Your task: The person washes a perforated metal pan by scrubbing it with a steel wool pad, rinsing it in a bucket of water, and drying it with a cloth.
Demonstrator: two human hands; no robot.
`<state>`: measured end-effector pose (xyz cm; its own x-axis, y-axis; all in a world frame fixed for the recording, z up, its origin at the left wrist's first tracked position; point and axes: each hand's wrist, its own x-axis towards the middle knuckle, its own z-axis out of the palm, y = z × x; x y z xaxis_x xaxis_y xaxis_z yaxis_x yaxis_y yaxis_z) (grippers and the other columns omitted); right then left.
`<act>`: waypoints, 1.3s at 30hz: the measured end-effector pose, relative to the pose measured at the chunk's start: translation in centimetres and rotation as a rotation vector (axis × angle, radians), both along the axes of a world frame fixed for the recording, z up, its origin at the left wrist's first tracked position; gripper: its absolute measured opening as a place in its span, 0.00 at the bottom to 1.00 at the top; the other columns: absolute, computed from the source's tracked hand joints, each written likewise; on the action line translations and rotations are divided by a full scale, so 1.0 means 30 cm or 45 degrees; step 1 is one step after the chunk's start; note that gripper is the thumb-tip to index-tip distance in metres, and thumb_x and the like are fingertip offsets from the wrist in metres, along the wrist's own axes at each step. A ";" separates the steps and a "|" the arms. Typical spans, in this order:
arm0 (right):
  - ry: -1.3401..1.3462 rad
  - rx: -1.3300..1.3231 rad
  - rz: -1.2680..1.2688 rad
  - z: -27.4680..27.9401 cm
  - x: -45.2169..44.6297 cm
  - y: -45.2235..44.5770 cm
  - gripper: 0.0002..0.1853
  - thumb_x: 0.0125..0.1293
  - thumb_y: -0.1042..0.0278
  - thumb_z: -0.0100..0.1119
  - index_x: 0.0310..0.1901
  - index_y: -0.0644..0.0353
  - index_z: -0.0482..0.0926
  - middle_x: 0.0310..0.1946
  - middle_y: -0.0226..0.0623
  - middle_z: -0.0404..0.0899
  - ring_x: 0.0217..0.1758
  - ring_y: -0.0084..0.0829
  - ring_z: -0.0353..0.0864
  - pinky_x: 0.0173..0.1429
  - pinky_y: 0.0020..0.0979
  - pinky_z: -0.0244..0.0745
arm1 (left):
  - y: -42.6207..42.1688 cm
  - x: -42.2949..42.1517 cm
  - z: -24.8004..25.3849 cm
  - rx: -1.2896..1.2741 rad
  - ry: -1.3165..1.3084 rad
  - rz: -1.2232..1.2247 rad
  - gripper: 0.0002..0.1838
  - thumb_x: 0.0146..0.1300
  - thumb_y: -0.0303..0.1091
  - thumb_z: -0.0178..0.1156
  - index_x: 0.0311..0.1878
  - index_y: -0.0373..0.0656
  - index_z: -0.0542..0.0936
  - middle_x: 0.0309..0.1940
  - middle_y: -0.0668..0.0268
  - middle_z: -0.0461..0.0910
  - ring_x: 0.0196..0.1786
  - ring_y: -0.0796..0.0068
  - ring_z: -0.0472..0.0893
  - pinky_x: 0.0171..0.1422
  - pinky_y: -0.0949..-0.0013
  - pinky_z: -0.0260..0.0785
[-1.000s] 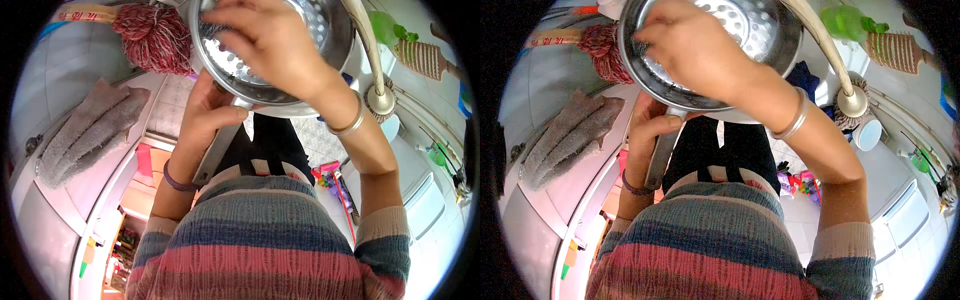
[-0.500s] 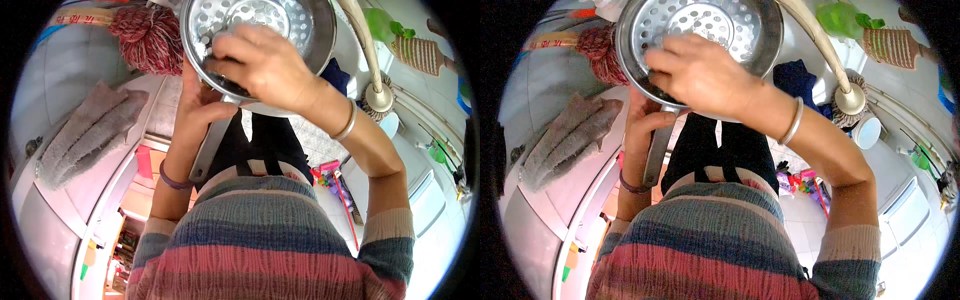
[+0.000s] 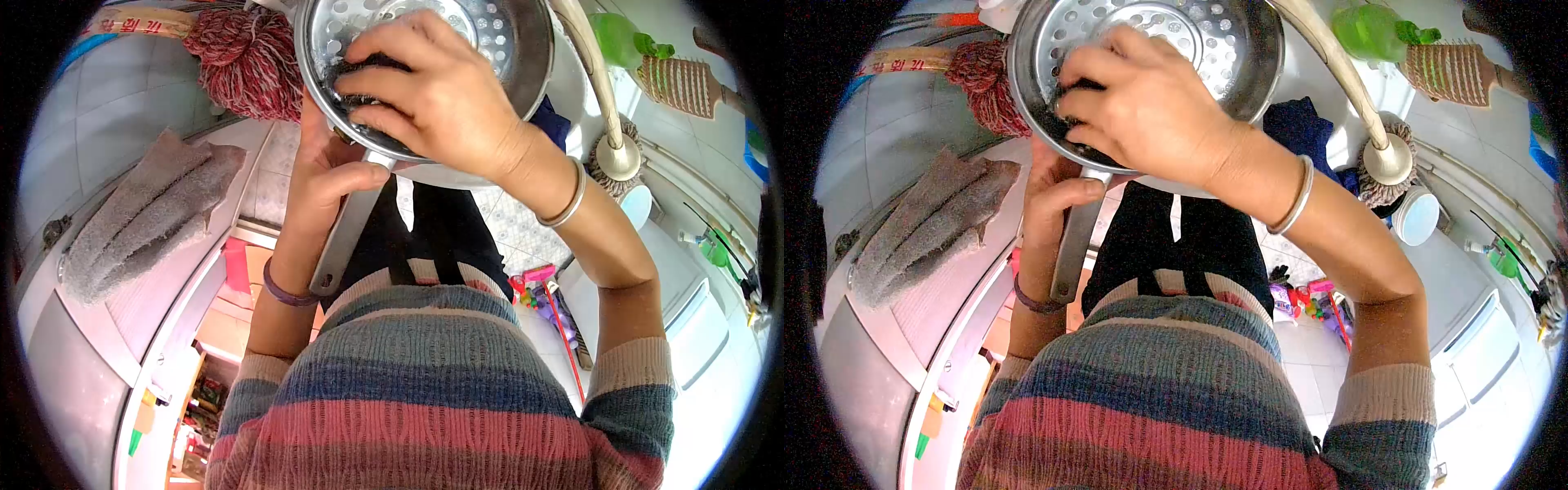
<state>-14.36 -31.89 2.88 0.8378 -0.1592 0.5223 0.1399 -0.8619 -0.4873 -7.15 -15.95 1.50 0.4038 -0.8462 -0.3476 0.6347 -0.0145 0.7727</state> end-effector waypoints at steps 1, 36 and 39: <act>0.029 -0.035 0.000 0.006 -0.005 0.008 0.11 0.47 0.68 0.60 0.36 0.48 0.83 0.36 0.25 0.74 0.43 0.33 0.74 0.47 0.29 0.74 | -0.001 0.001 0.000 -0.004 -0.006 -0.010 0.56 0.39 0.16 0.56 0.73 0.54 0.42 0.58 0.59 0.66 0.58 0.62 0.73 0.56 0.57 0.76; 0.116 0.290 0.010 -0.039 0.084 0.026 0.05 0.45 0.71 0.60 0.26 0.56 0.84 0.31 0.33 0.76 0.40 0.38 0.77 0.45 0.37 0.75 | -0.006 -0.013 0.014 0.192 -0.147 -0.034 0.59 0.41 0.14 0.55 0.74 0.59 0.35 0.53 0.53 0.70 0.43 0.66 0.79 0.30 0.69 0.79; 0.099 0.295 0.056 -0.068 0.042 0.040 0.05 0.46 0.71 0.60 0.26 0.55 0.84 0.31 0.32 0.76 0.40 0.38 0.77 0.44 0.36 0.76 | -0.014 -0.007 0.002 0.124 -0.245 0.024 0.59 0.40 0.15 0.55 0.74 0.58 0.35 0.50 0.53 0.72 0.41 0.66 0.80 0.29 0.69 0.79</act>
